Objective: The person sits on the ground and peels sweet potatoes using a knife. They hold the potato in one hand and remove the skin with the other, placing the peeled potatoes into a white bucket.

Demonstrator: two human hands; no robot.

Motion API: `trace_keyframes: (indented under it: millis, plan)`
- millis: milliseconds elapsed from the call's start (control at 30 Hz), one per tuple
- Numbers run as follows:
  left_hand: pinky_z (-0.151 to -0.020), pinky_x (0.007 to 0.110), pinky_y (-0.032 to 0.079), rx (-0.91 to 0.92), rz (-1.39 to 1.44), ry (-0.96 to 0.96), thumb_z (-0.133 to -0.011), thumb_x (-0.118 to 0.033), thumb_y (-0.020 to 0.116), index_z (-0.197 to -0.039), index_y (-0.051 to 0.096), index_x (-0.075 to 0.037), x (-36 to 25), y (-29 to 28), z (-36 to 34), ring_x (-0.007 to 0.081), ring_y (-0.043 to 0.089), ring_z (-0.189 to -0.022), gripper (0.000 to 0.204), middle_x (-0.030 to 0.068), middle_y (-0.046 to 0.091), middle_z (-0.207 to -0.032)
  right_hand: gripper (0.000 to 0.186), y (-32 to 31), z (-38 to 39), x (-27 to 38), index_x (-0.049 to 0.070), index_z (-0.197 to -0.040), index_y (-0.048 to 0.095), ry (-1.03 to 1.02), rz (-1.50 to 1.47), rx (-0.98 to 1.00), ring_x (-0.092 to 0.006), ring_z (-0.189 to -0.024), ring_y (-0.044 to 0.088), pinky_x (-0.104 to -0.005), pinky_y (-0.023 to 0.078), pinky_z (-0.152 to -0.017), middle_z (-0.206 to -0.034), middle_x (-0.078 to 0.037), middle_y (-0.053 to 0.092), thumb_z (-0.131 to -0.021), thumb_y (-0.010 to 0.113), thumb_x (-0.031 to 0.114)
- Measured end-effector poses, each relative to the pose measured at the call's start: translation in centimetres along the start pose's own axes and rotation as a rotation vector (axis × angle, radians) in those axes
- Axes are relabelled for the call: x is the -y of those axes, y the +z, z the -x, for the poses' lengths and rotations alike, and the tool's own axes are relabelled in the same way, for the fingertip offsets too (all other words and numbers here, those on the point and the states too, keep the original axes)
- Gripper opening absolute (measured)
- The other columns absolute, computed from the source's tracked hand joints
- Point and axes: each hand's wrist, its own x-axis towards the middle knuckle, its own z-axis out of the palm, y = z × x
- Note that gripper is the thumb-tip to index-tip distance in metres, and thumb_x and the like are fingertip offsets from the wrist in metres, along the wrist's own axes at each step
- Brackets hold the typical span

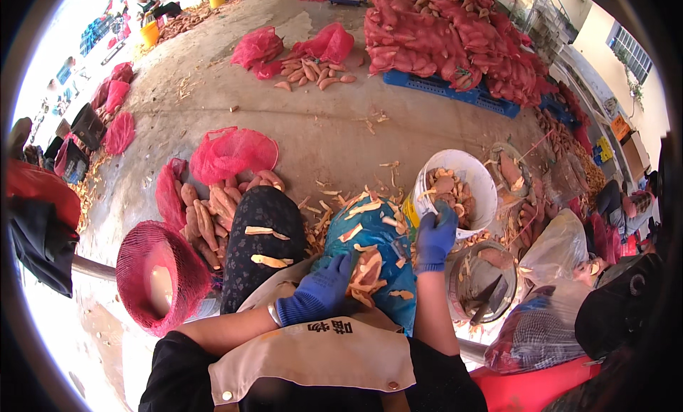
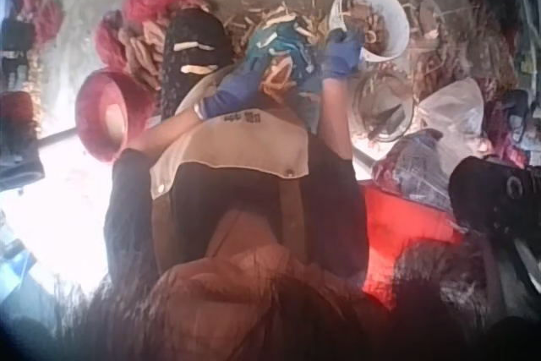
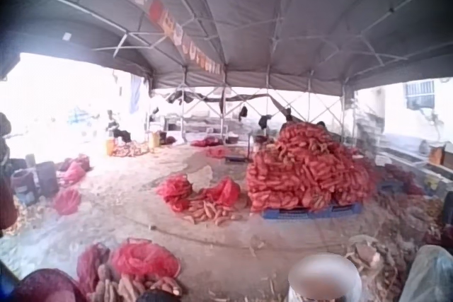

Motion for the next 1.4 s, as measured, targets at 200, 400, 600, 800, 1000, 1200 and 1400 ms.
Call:
trace_keyframes:
  millis: [200, 400, 600, 800, 1000, 1200, 1400]
  plan:
    - [-0.090, 0.044, 0.050, 0.032, 0.004, 0.002, -0.079, -0.034, 0.072, -0.149, 0.022, -0.003, 0.8, 1.3, -0.3, 0.0406, 0.054, -0.115, 0.091, 0.0246, 0.045, -0.131, 0.027, 1.4, 3.2, 4.3, 0.008, -0.111, 0.061, -0.174, 0.101, 0.068, -0.0366, -0.080, 0.064, -0.0423, 0.052, -0.071, -0.090, -0.018, 0.064, -0.084, 0.058, 0.011]
    - [-0.085, 0.045, 0.053, -0.052, 0.134, 0.036, -0.079, -0.053, 0.070, -0.152, 0.017, -0.007, 2.1, 3.1, -0.5, 0.0390, 0.059, -0.108, 0.101, 0.0244, 0.048, -0.126, 0.027, -1.4, 1.3, 5.3, 0.002, -0.110, 0.062, -0.032, -0.061, 0.061, -0.0307, -0.094, 0.063, -0.0389, 0.049, -0.086, -0.103, -0.017, 0.063, -0.083, 0.057, 0.006]
    - [-0.091, 0.047, 0.050, 0.045, 0.161, -0.058, -0.073, -0.043, 0.078, -0.147, 0.027, -0.003, -0.2, 0.1, 0.5, 0.0408, 0.049, -0.121, 0.098, 0.0252, 0.045, -0.129, 0.024, 0.4, 1.1, 3.0, 0.003, -0.106, 0.063, -0.030, 0.307, 0.031, -0.0389, -0.093, 0.062, -0.0426, 0.050, -0.084, -0.100, -0.019, 0.063, -0.084, 0.056, 0.010]
    - [-0.085, 0.045, 0.053, 0.056, -0.042, -0.008, -0.068, -0.033, 0.081, -0.145, 0.029, -0.001, -0.7, 0.5, 0.4, 0.0397, 0.052, -0.116, 0.099, 0.0220, 0.044, -0.129, 0.022, -0.2, 2.3, 5.8, 0.006, -0.104, 0.062, -0.162, -0.043, 0.235, -0.0371, -0.092, 0.063, -0.0426, 0.051, -0.081, -0.100, -0.018, 0.064, -0.083, 0.057, 0.011]
    - [-0.081, 0.044, 0.054, -0.029, -0.122, 0.019, -0.066, -0.027, 0.080, -0.140, 0.036, -0.003, -1.0, 0.6, 0.6, 0.0370, 0.055, -0.109, 0.089, 0.0188, 0.048, -0.120, 0.021, -0.2, -0.1, -0.3, 0.005, -0.101, 0.061, -0.014, 0.151, 0.004, -0.0377, -0.083, 0.065, -0.0443, 0.052, -0.074, -0.092, -0.019, 0.065, -0.082, 0.058, 0.011]
    - [-0.062, 0.043, 0.055, -0.152, -0.120, 0.084, -0.067, -0.022, 0.075, -0.135, 0.043, -0.006, -1.5, 1.0, 0.7, 0.0335, 0.064, -0.081, 0.076, 0.0147, 0.054, -0.104, 0.023, 0.4, 3.3, 2.5, 0.006, -0.101, 0.064, -0.120, 0.007, 0.264, -0.0350, -0.089, 0.064, -0.0423, 0.052, -0.078, -0.092, -0.017, 0.064, -0.080, 0.058, 0.011]
    - [-0.076, 0.045, 0.054, -0.105, -0.026, 0.100, -0.077, -0.033, 0.072, -0.139, 0.041, -0.004, 0.1, 0.4, 0.6, 0.0391, 0.061, -0.096, 0.074, 0.0210, 0.055, -0.113, 0.033, -1.1, 0.2, -4.1, 0.006, -0.109, 0.062, -0.080, 0.253, -0.080, -0.0381, -0.090, 0.062, -0.0456, 0.051, -0.080, -0.104, -0.017, 0.061, -0.078, 0.061, 0.016]
